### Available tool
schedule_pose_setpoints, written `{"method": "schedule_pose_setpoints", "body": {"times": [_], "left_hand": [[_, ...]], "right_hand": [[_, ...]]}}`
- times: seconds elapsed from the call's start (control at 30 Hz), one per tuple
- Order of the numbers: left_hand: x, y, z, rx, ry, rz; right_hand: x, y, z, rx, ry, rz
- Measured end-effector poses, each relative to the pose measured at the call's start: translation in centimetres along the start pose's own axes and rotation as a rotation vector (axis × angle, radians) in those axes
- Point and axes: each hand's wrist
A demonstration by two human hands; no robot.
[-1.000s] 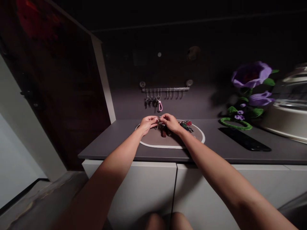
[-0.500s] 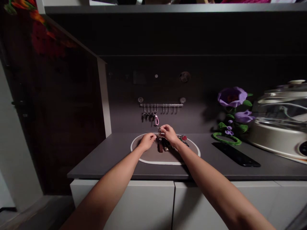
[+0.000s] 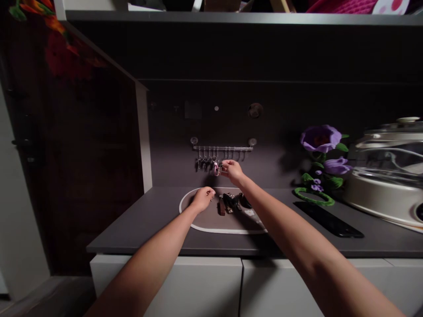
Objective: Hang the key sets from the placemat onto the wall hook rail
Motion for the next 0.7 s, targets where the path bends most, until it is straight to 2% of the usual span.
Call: {"method": "schedule_pose_setpoints", "body": {"times": [0.27, 0.7], "left_hand": [[-0.1, 0.1, -0.1, 0.062, -0.020, -0.016], [-0.2, 0.4, 0.4, 0.053, 0.016, -0.006]], "right_hand": [[-0.9, 2.6, 1.6, -0.041, -0.009, -0.114], [-1.9, 5.2, 1.1, -0.103, 0.019, -0.208]]}}
Point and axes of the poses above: each hand's wrist, its own y-axis towards the middle knuckle, its own x-axis out of the back of the hand, z = x × y, and after that the axes turned 2 degrees about -y, right-handed
